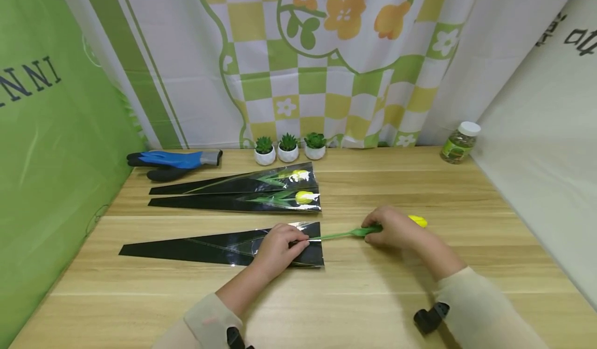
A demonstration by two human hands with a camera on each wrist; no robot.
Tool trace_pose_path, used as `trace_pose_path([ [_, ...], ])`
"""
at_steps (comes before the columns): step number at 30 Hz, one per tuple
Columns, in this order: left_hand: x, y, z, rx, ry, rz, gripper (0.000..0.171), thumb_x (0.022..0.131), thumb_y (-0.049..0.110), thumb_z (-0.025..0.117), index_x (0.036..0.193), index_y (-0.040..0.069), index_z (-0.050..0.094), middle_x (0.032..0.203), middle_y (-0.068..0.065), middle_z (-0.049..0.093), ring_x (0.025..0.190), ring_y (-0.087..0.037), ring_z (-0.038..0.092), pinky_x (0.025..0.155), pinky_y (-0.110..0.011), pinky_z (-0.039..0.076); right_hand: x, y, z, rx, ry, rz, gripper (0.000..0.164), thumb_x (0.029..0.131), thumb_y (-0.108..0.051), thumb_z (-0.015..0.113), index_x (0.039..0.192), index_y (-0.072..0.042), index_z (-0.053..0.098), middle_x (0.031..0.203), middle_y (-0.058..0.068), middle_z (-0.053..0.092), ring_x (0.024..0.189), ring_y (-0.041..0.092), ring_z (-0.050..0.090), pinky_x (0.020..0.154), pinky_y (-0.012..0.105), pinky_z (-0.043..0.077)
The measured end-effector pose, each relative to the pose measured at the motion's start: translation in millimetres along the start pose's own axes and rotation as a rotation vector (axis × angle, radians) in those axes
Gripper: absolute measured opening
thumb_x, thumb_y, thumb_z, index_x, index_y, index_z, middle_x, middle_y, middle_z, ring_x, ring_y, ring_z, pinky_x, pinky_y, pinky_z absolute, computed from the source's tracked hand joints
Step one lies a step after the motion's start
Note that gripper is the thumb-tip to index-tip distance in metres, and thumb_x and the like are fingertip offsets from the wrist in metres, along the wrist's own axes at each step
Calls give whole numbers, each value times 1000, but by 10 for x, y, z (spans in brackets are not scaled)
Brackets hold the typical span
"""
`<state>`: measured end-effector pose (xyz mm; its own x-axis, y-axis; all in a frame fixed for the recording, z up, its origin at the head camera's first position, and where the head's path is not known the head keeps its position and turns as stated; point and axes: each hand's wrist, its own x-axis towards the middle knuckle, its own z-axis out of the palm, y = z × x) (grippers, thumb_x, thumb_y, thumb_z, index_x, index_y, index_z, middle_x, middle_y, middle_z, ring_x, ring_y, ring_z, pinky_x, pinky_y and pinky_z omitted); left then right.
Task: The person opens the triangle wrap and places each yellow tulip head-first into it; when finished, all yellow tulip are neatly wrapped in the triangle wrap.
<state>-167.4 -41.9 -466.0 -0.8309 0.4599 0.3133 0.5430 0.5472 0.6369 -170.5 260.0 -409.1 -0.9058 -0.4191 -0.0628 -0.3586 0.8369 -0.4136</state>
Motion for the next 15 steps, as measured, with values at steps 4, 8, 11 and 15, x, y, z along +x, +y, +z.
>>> trace_pose_path([
  [4,5,6,-10,5,12,12,12,91,20,70,97,14,78,101,1,73,102,-16,62,92,-36,53,-3,-114,98,-16,37,-28,18,81,-21,80,96,-12,75,92,-4,71,87,12,61,79,33,52],
  [8,5,13,-20,16,21,27,12,90,20,71,98,15,78,101,1,73,102,-16,62,92,-36,53,18,-223,185,-22,57,-60,17,82,-20,80,96,-12,74,90,-6,69,85,10,59,77,32,52],
  [11,3,17,-30,17,21,35,12,90,19,72,98,14,79,100,1,73,101,-17,63,91,-35,53,43,-313,236,-19,61,-70,18,81,-20,80,96,-13,74,91,-6,68,86,10,58,78,31,52],
  [15,3,19,-35,21,16,38,12,89,20,72,98,14,79,99,2,73,101,-17,63,90,-34,53,86,-426,302,-8,47,-69,18,81,-22,80,97,-14,75,90,-7,67,85,9,56,77,28,51],
])
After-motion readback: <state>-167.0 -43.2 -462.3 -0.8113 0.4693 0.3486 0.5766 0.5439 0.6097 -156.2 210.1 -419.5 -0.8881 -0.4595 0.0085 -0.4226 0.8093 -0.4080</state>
